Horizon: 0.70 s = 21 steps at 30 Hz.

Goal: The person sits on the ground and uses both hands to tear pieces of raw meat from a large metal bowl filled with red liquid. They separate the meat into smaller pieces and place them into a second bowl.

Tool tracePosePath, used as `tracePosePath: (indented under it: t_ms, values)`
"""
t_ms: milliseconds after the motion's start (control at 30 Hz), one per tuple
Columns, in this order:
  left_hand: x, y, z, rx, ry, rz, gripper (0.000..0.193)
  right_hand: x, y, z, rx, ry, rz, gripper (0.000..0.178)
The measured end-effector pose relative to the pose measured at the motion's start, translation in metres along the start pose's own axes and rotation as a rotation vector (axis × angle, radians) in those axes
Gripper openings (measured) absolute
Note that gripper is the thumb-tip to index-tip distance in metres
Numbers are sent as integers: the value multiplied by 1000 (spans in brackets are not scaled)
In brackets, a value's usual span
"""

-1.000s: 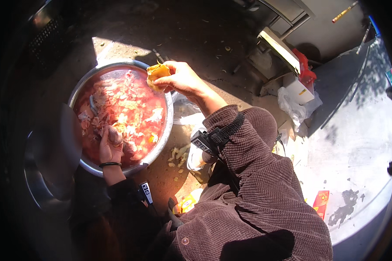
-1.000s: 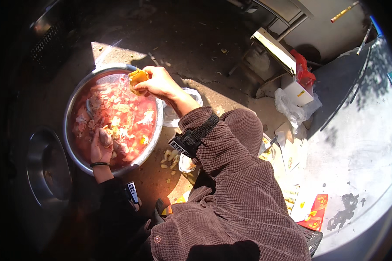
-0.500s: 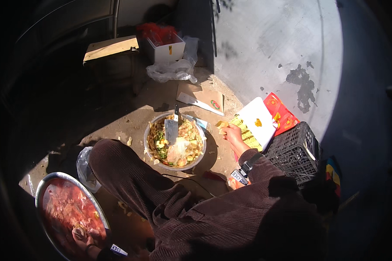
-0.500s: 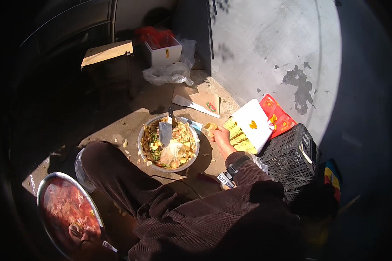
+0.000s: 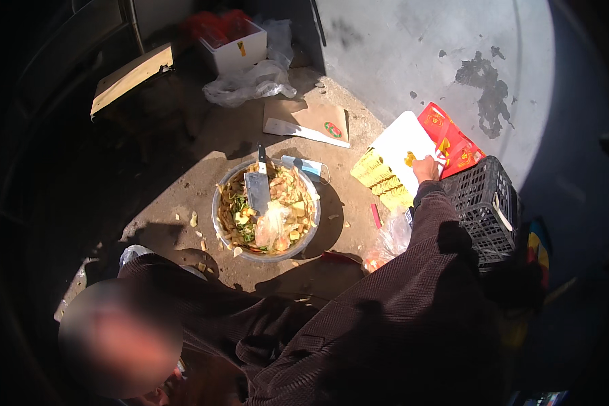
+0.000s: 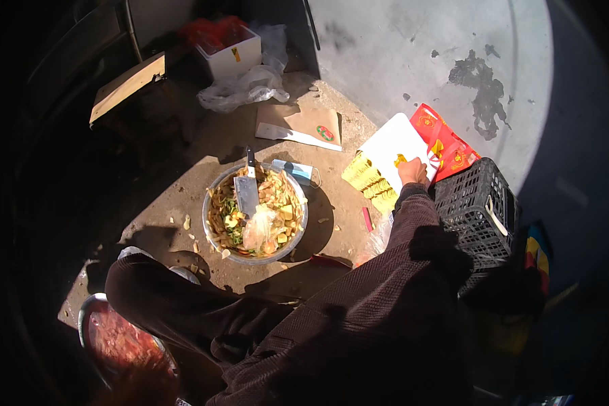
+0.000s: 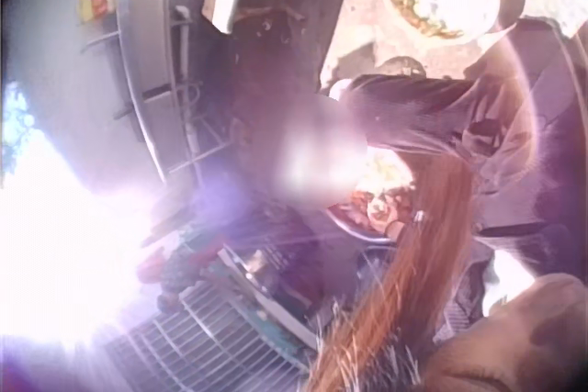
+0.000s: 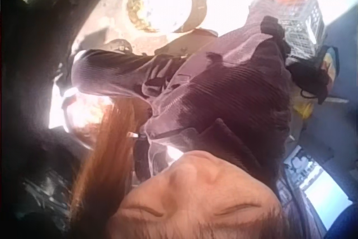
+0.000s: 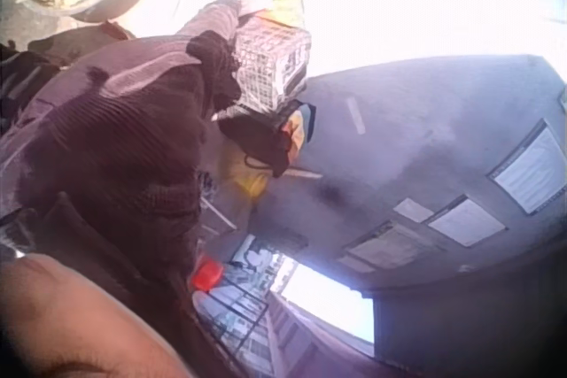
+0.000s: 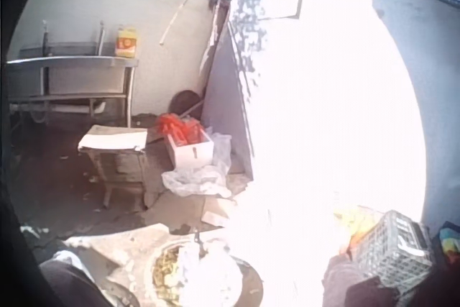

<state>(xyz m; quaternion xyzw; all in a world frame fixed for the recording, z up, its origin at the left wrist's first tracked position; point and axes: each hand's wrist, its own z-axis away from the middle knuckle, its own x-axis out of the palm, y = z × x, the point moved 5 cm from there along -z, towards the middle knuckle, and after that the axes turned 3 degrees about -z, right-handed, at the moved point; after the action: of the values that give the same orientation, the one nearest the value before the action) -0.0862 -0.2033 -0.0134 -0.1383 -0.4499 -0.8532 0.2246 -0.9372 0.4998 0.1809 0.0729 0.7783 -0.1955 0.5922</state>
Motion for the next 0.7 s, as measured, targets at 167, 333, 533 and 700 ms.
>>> tracePosePath:
  t_ms: [167,333,533,700]
  values:
    - [7,2,8,1,-38,11,26,28,-95,82,-205,-127,-334,24]
    - [-7,11,34,25,-106,95,25,-58,-274,275,-850,-528,-1218,12]
    - [-15,7,129,-25,-892,393,26,-234,-361,568,-1470,-1319,-1478,15]
    - [-15,4,147,189,-556,432,17,-206,-345,821,-1594,-2038,-1020,17]
